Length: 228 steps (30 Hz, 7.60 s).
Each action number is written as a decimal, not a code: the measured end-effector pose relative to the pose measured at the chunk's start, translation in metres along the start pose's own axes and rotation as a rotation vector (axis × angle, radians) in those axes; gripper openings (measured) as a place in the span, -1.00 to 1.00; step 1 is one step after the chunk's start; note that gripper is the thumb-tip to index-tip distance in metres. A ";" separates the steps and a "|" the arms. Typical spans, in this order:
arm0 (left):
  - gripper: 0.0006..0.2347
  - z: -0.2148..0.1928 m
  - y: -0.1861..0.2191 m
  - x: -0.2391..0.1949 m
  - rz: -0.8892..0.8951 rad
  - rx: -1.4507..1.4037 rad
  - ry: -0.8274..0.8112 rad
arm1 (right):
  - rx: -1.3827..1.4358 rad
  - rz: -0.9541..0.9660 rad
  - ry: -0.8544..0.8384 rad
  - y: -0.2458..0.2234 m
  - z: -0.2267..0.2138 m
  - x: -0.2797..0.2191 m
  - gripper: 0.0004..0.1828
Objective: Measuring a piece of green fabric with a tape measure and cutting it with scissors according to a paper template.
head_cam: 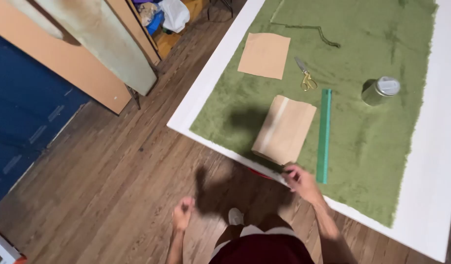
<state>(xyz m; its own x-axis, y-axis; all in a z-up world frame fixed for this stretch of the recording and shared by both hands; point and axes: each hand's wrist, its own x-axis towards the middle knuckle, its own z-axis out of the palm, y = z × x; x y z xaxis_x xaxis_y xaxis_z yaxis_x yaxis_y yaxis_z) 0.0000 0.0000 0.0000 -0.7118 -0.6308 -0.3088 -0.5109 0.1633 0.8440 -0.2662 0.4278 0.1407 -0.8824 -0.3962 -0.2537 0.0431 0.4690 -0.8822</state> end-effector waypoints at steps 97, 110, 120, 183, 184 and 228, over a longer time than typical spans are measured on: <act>-0.45 0.703 0.862 0.699 1.459 0.441 -1.897 | 0.328 0.815 1.942 -0.196 -0.148 0.715 -0.29; -0.55 0.691 0.875 0.695 1.597 0.550 -1.808 | 0.332 1.012 1.688 -0.213 -0.147 0.714 -0.25; -0.35 0.663 0.834 0.643 2.140 0.451 -1.652 | 0.346 0.968 1.694 -0.225 -0.156 0.712 -0.39; -0.16 0.652 0.828 0.588 2.406 0.447 -1.672 | 0.032 1.111 1.611 -0.246 -0.130 0.708 -0.29; -0.16 0.652 0.827 0.589 2.406 0.448 -1.670 | 0.032 1.109 1.611 -0.246 -0.130 0.708 -0.29; -0.02 0.650 0.850 0.620 2.469 0.274 -1.834 | 0.004 1.084 1.666 -0.283 -0.110 0.701 -0.31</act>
<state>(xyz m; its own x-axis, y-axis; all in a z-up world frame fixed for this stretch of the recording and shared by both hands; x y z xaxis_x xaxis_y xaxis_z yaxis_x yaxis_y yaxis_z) -1.1888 0.2404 0.2407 0.6476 0.7418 0.1744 0.7109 -0.6705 0.2123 -0.9487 0.1046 0.2560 0.0203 0.9991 -0.0362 0.7647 -0.0388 -0.6432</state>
